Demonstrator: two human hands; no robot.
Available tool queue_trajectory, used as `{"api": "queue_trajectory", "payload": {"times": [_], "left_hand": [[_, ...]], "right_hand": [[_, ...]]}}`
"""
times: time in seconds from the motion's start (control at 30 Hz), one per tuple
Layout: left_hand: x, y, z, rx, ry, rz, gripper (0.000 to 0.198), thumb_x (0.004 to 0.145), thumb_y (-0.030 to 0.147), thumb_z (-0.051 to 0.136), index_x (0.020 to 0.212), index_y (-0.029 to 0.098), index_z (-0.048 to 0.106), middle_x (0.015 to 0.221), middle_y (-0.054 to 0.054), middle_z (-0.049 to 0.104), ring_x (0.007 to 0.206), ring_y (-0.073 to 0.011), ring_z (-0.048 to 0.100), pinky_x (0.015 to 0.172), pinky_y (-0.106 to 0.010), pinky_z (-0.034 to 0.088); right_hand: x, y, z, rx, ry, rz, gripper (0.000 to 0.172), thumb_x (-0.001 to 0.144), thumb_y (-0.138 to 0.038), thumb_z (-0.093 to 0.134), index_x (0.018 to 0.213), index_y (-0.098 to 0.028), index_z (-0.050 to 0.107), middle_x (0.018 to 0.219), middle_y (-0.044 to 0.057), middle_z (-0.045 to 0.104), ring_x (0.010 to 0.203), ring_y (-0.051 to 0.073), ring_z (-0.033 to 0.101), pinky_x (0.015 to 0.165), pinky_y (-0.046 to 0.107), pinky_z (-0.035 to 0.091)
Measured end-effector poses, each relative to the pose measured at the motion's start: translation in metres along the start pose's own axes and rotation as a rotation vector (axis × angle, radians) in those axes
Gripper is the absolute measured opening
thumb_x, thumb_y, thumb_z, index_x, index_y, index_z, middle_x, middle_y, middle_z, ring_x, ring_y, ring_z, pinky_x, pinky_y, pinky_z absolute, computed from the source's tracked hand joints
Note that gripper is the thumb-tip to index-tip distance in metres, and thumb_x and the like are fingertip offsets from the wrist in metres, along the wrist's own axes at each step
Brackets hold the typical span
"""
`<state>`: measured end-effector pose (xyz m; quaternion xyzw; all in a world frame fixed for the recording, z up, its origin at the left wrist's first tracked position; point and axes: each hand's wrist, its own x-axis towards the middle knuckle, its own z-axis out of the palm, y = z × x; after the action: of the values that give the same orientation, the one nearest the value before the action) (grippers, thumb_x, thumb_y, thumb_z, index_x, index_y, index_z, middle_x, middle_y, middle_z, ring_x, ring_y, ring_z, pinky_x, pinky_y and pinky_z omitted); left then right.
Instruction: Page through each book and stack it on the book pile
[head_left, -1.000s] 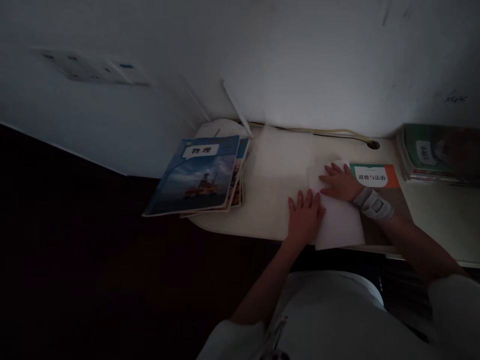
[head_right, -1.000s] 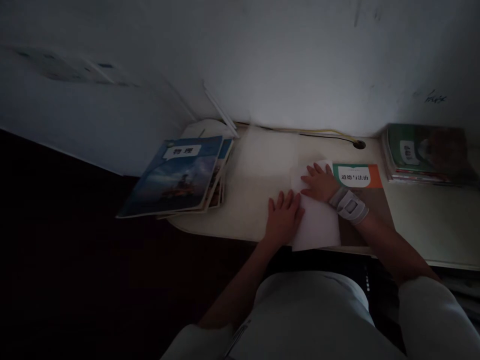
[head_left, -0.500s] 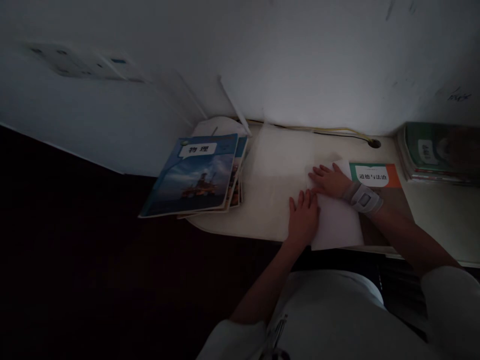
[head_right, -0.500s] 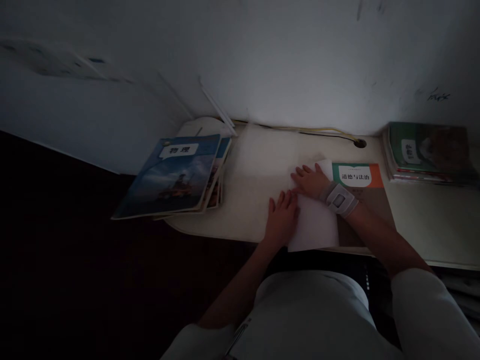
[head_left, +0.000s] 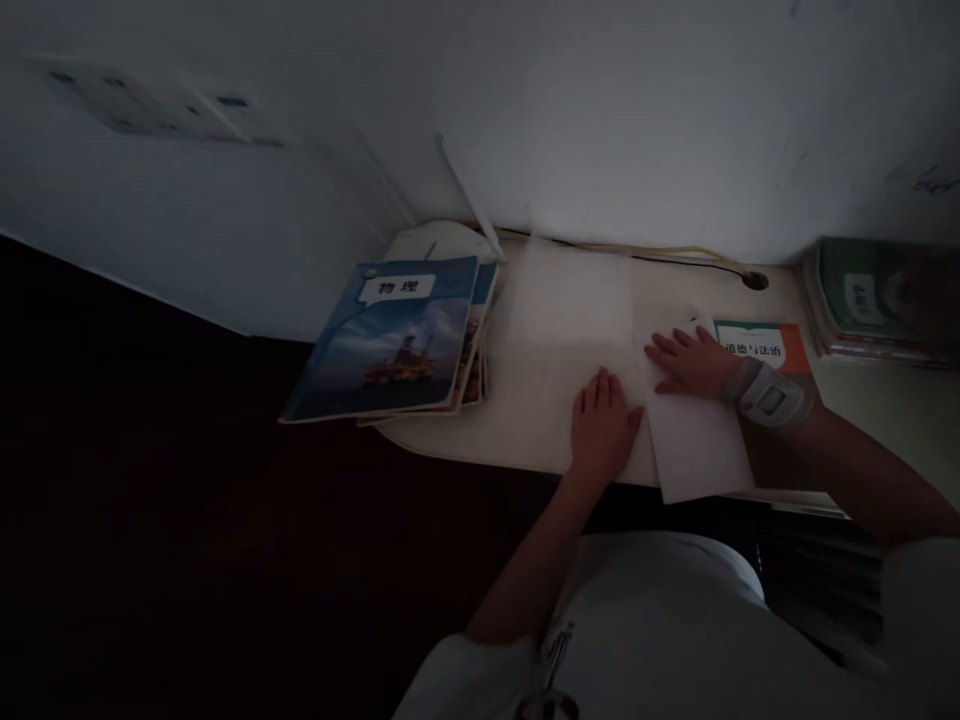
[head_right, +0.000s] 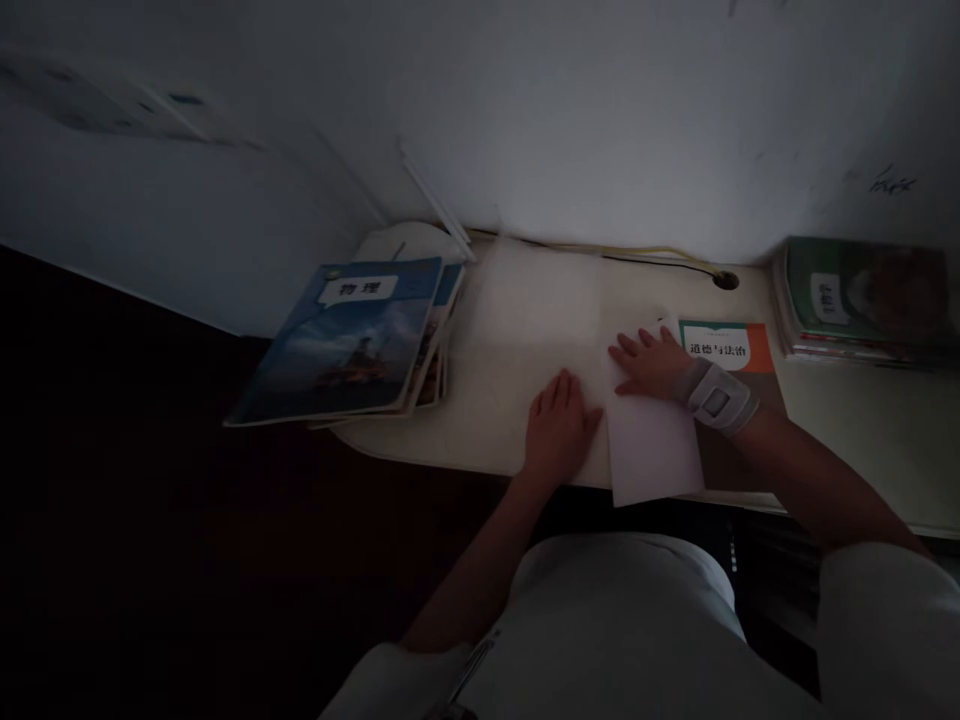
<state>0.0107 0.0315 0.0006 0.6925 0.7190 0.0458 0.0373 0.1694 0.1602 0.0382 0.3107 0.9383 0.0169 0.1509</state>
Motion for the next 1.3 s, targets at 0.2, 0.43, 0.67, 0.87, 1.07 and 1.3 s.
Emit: {"api": "queue_trajectory", "payload": {"times": [0.2,0.43,0.67,0.87,1.07,1.3], "left_hand": [[0.004,-0.008,-0.003,0.02,-0.031,-0.03,0.07,0.093,0.049,0.033,0.141,-0.002,0.03,0.149,-0.024,0.029,0.14,-0.0316,0.023,0.113,-0.048,0.02],[0.007,-0.01,-0.002,-0.039,0.002,0.002,0.052,0.096,0.031,0.027,0.139,0.004,0.037,0.147,-0.017,0.037,0.138,-0.0243,0.03,0.112,-0.04,0.026],[0.007,-0.017,0.002,-0.13,0.048,-0.012,0.048,0.096,0.02,0.018,0.135,0.006,0.044,0.142,-0.017,0.044,0.136,-0.0219,0.036,0.11,-0.041,0.031],[0.006,-0.018,0.0,-0.176,0.066,-0.034,0.048,0.097,0.023,0.018,0.135,0.007,0.045,0.142,-0.015,0.045,0.134,-0.0217,0.038,0.11,-0.039,0.03],[-0.001,-0.012,-0.006,-0.078,0.016,0.159,0.057,0.093,0.048,0.035,0.144,0.021,0.033,0.152,-0.01,0.029,0.14,-0.0324,0.023,0.111,-0.054,0.023],[-0.005,-0.01,-0.009,-0.052,-0.044,0.281,0.069,0.087,0.059,0.041,0.144,0.021,0.032,0.15,-0.008,0.034,0.14,-0.0347,0.023,0.111,-0.056,0.019]], "right_hand": [[-0.001,-0.003,-0.003,0.016,-0.011,-0.005,0.069,0.088,-0.058,0.04,0.143,-0.017,0.033,0.15,0.016,0.03,0.134,0.039,0.032,0.101,0.062,0.03],[-0.003,-0.004,-0.003,0.043,0.011,-0.033,0.072,0.088,-0.059,0.038,0.143,-0.013,0.033,0.149,0.02,0.031,0.135,0.037,0.032,0.104,0.062,0.025],[-0.005,-0.005,-0.006,0.053,-0.002,-0.045,0.073,0.087,-0.061,0.039,0.142,-0.012,0.035,0.149,0.02,0.03,0.135,0.036,0.032,0.104,0.061,0.025],[-0.007,-0.011,-0.002,0.063,0.026,-0.077,0.075,0.087,-0.061,0.04,0.143,-0.012,0.034,0.149,0.02,0.03,0.135,0.036,0.032,0.105,0.061,0.022],[0.008,-0.006,0.005,0.068,0.053,-0.037,0.073,0.09,-0.058,0.034,0.145,-0.01,0.028,0.151,0.019,0.026,0.137,0.034,0.028,0.106,0.06,0.022],[0.024,-0.003,0.001,0.068,0.069,-0.007,0.071,0.09,-0.057,0.035,0.144,-0.01,0.03,0.151,0.019,0.028,0.137,0.033,0.03,0.107,0.059,0.022]]}}
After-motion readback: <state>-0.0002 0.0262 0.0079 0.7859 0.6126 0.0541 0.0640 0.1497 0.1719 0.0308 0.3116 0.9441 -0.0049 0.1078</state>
